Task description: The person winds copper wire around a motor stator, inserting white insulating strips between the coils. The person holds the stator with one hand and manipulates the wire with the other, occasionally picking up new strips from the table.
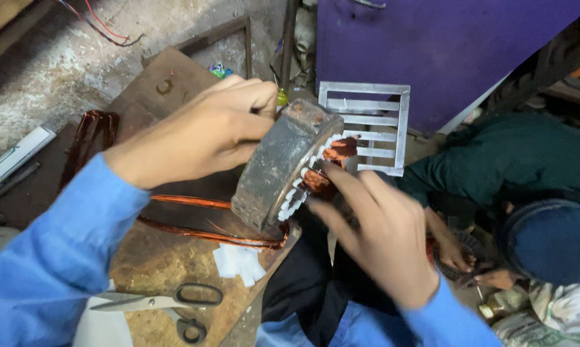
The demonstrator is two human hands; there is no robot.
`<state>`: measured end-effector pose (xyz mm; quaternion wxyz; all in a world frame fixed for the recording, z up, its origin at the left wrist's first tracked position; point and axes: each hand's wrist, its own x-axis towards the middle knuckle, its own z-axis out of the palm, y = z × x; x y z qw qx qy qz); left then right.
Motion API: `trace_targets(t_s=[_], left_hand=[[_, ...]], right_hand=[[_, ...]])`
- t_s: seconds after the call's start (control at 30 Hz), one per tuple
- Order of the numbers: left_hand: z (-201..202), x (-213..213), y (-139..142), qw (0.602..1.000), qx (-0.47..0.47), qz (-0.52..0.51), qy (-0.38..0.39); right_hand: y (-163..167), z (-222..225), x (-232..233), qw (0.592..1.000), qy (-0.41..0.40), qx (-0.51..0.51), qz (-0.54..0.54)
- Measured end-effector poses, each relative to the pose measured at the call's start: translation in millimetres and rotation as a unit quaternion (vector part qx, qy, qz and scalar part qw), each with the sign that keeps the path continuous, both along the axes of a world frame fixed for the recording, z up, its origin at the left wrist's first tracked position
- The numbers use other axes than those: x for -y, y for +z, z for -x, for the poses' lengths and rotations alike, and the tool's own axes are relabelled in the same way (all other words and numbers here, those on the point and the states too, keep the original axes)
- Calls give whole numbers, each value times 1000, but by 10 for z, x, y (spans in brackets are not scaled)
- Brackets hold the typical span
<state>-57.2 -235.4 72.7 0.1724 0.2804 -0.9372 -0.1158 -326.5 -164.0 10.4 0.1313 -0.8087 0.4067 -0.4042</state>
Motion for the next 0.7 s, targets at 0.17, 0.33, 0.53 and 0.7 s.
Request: trace_targets(t_s=[0.17,0.33,0.53,0.7], left_hand=[[-31,-133,-301,963,-223,-19,151],[96,-196,-677,912,-294,16,285],[-53,-259,-875,917,-318,-207,120],[-137,-291,-893,959,-251,-90,96]], right_hand=[[11,-75,89,994,-68,83,0],[-308,-155,-74,992,-57,-4,110],[-372,-115,-9,1000,-4,-13,24],[-602,-235,-163,982,-66,147,-99]])
